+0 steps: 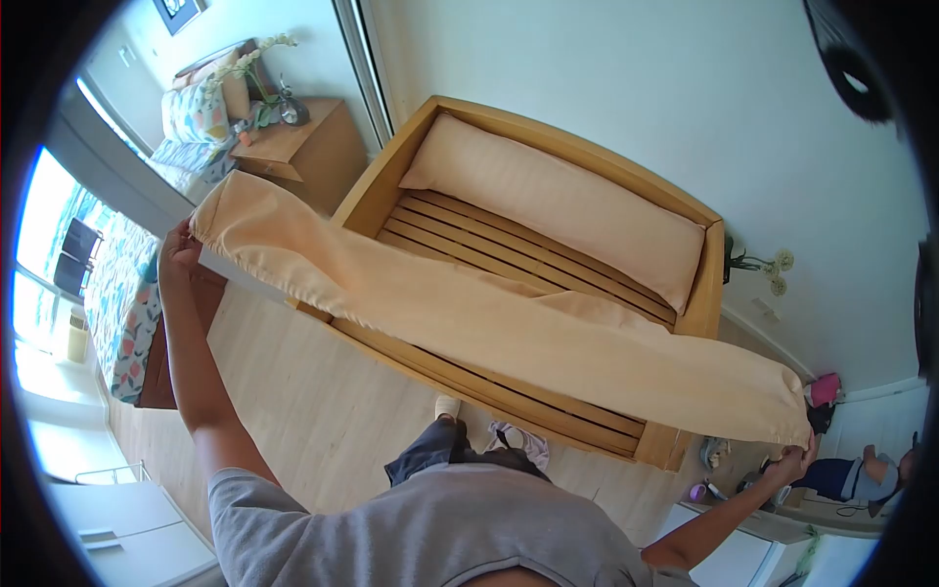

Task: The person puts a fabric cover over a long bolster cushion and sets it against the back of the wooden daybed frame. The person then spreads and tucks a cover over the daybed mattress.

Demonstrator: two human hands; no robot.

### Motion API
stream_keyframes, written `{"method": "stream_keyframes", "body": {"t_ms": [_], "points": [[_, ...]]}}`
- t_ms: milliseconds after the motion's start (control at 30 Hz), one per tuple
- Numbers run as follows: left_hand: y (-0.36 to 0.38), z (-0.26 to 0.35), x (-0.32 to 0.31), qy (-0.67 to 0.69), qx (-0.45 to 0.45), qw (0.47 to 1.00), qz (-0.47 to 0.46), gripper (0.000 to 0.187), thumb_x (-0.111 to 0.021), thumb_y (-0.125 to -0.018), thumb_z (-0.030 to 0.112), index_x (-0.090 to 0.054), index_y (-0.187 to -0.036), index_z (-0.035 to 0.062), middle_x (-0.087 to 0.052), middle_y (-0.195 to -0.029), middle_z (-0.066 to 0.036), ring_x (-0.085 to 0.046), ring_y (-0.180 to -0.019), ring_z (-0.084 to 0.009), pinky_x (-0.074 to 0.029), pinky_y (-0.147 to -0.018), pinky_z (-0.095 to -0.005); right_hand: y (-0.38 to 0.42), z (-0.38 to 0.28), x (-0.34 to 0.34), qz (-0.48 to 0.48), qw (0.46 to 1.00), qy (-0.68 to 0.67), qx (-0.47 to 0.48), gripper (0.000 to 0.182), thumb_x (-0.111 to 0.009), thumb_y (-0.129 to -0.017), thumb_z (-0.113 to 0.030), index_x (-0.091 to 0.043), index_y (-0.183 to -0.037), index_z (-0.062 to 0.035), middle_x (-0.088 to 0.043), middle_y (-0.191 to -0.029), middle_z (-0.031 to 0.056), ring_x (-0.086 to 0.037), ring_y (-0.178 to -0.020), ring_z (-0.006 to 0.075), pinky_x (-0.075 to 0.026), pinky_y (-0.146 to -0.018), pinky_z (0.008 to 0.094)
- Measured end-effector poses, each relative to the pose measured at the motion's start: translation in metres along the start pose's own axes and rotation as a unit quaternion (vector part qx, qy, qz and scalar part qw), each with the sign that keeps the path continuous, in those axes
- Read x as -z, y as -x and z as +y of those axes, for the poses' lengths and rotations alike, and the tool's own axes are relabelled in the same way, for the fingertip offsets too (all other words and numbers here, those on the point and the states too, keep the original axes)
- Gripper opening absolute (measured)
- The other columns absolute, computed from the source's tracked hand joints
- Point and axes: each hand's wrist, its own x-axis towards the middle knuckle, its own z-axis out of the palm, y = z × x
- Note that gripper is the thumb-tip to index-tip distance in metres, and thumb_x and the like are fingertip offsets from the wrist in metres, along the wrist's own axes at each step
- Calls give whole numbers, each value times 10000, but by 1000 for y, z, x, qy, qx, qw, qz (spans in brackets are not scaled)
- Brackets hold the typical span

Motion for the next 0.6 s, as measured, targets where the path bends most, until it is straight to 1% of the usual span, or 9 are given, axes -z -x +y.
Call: {"method": "stream_keyframes", "body": {"t_ms": [100,167,200,233,300,333,400,500,600], "points": [[22,40,13,-42,62,987,-142,277,-388,-861,21,-435,-1120,-64,-504,-1092,-186,-512,-1006,-235,-476,-836,-306,-30,5,14,6,999,50,3,233,-500,-766,7,-588,-982,5,-563,-775,49,-482,-590,95,-400,-527,193],[61,38,-22,-439,-201,869,-111,352,-490,-845,44,-380,-1164,-60,-498,-1102,-129,-490,-1001,-166,-446,-852,-224,-58,8,6,-18,997,68,32,223,-515,-767,-3,-589,-978,7,-560,-726,38,-456,-542,69,-369,-470,175],[70,45,-43,-248,-149,949,-125,385,-498,-854,90,-362,-1179,-66,-462,-1136,-151,-465,-1030,-160,-423,-872,-204,-74,5,-10,25,999,18,37,210,-539,-766,-31,-596,-966,-1,-545,-689,27,-439,-531,56,-342,-455,169],[62,51,-56,-440,-206,869,-95,396,-523,-838,69,-381,-1188,-50,-491,-1111,-172,-504,-982,-147,-432,-851,-204,-85,-1,-28,68,996,-32,40,200,-563,-765,-58,-604,-954,-8,-530,-652,16,-422,-520,44,-314,-440,162],[70,56,-104,-11,-92,990,-105,506,-499,-865,183,-269,-1258,-38,-315,-1228,-233,-380,-1124,-209,-364,-950,-237,-87,-35,-68,44,998,25,46,204,-592,-753,-103,-612,-939,-23,-520,-623,8,-421,-503,44,-311,-424,171],[36,67,-110,212,18,965,-156,492,-486,-870,173,-266,-1260,-30,-253,-1257,-236,-325,-1169,-256,-351,-976,-295,-84,-48,-87,35,994,89,51,214,-621,-740,-148,-620,-924,-37,-509,-594,-1,-421,-487,43,-307,-407,179],[84,47,-165,227,-69,964,-122,434,-438,-877,92,-255,-1228,-87,-209,-1270,-244,-288,-1182,-332,-337,-986,-442,-96,-44,-112,8,989,141,50,223,-642,-724,-187,-627,-900,-52,-500,-572,-4,-417,-467,47,-313,-397,187],[66,36,-197,260,-14,955,-140,401,-390,-866,10,-245,-1222,-104,-184,-1271,-276,-256,-1185,-412,-311,-965,-551,-106,-39,-140,-11,970,238,50,247,-665,-707,-224,-629,-903,-77,-488,-535,-4,-408,-431,51,-304,-372,195],[65,31,-220,190,-34,967,-165,470,-390,-857,-14,-179,-1276,-42,-276,-1258,-267,-342,-1146,-391,-296,-1001,-475,-115,-32,-147,-15,970,241,40,245,-655,-717,-219,-622,-922,-87,-485,-521,-3,-407,-415,51,-297,-356,192]]}}
